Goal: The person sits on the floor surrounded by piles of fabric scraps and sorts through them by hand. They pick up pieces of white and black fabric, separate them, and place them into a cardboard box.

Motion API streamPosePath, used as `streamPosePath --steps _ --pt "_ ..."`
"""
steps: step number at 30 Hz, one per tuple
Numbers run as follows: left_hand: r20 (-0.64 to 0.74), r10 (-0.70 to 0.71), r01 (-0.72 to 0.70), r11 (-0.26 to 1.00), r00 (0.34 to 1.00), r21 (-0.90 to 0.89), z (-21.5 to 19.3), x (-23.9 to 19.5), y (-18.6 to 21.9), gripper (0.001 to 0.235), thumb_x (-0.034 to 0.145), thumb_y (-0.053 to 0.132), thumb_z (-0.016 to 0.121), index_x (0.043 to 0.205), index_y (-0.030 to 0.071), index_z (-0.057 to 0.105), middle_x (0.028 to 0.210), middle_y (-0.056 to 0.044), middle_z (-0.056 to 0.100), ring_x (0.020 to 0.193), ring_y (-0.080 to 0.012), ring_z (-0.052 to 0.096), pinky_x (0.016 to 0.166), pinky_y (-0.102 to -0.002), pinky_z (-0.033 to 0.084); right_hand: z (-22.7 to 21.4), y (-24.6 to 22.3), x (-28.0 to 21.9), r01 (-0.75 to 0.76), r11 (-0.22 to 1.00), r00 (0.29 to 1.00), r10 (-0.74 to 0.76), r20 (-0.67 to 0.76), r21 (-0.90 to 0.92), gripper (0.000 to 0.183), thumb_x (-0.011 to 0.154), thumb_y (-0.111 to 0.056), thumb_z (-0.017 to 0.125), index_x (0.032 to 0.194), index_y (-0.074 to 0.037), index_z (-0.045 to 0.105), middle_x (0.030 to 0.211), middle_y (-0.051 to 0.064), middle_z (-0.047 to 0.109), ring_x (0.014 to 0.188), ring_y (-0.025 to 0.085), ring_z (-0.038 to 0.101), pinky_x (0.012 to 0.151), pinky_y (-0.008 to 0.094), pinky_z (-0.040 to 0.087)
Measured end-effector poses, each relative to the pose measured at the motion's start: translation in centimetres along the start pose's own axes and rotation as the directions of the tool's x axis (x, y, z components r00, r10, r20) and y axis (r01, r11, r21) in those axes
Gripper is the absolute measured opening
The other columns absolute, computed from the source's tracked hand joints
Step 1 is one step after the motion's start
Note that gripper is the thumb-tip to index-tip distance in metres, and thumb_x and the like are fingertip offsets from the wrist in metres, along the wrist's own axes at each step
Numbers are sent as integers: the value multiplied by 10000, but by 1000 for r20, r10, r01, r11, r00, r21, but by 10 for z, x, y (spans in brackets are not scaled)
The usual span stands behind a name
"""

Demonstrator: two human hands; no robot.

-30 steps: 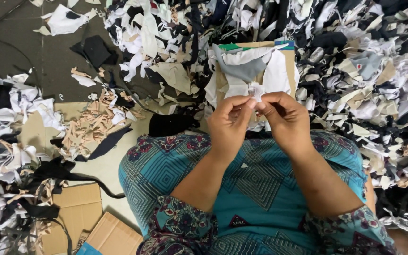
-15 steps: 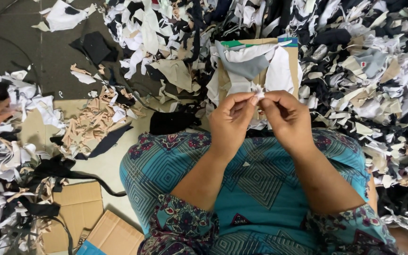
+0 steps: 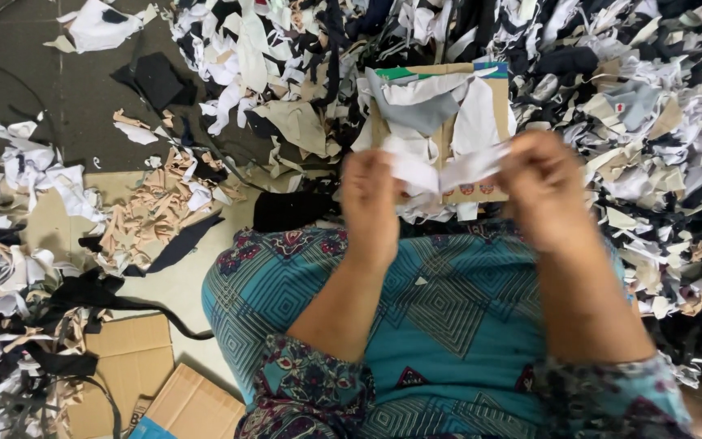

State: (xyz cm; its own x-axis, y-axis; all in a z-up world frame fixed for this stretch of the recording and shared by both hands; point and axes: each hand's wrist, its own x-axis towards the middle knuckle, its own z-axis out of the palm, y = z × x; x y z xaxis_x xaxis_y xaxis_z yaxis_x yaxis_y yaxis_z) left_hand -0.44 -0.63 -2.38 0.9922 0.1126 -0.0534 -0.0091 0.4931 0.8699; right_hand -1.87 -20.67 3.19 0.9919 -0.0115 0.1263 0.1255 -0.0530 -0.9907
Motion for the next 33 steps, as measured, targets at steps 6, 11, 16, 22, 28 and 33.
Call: streamPosePath --steps 6,11,16,22,28,33 --pt "-168 139 -150 987 976 -51 -11 17 25 244 1030 327 613 1148 119 567 904 3 621 747 -89 590 618 -236 522 -56 -41 30 75 947 997 -60 58 -313 159 1183 102 479 1109 -39 494 1008 96 609 873 155 611 785 254 544" --pt "-181 148 -148 989 972 12 -13 21 25 253 1010 291 651 1156 89 607 928 -40 699 747 -96 635 619 -244 524 -61 -58 52 335 830 942 -276 193 -446 73 1239 88 519 1186 42 496 978 139 578 619 95 308 563 258 229" --pt "-20 147 -146 986 989 77 -9 18 29 178 985 189 697 1093 49 681 970 -49 719 815 -114 652 668 -240 549 -40 -40 48 426 676 895 -220 387 -602 120 1056 107 593 1172 80 607 1301 305 663 1260 424 666 1044 417 594" --pt "-35 -66 66 998 997 -25 6 8 27 155 920 165 799 989 61 708 850 -77 723 667 -98 667 528 -230 572 -33 39 23 511 195 850 -262 457 -837 72 924 -100 738 989 -131 729 1000 68 789 986 267 767 875 401 578" --pt "-18 -291 279 933 957 -227 14 -1 17 201 893 156 824 1004 18 728 800 -91 724 505 -147 680 296 -235 511 -8 32 -1 264 649 963 -218 158 -713 191 944 -60 690 1091 -143 779 984 91 751 930 310 717 808 434 553" --pt "17 -268 268 957 963 -111 25 -6 -3 232 871 229 852 1017 65 778 814 -63 738 786 -125 734 733 -287 633 45 -2 -14 8 967 998 -24 -63 -254 123 964 -25 766 1056 34 709 883 155 721 805 189 697 734 353 583"
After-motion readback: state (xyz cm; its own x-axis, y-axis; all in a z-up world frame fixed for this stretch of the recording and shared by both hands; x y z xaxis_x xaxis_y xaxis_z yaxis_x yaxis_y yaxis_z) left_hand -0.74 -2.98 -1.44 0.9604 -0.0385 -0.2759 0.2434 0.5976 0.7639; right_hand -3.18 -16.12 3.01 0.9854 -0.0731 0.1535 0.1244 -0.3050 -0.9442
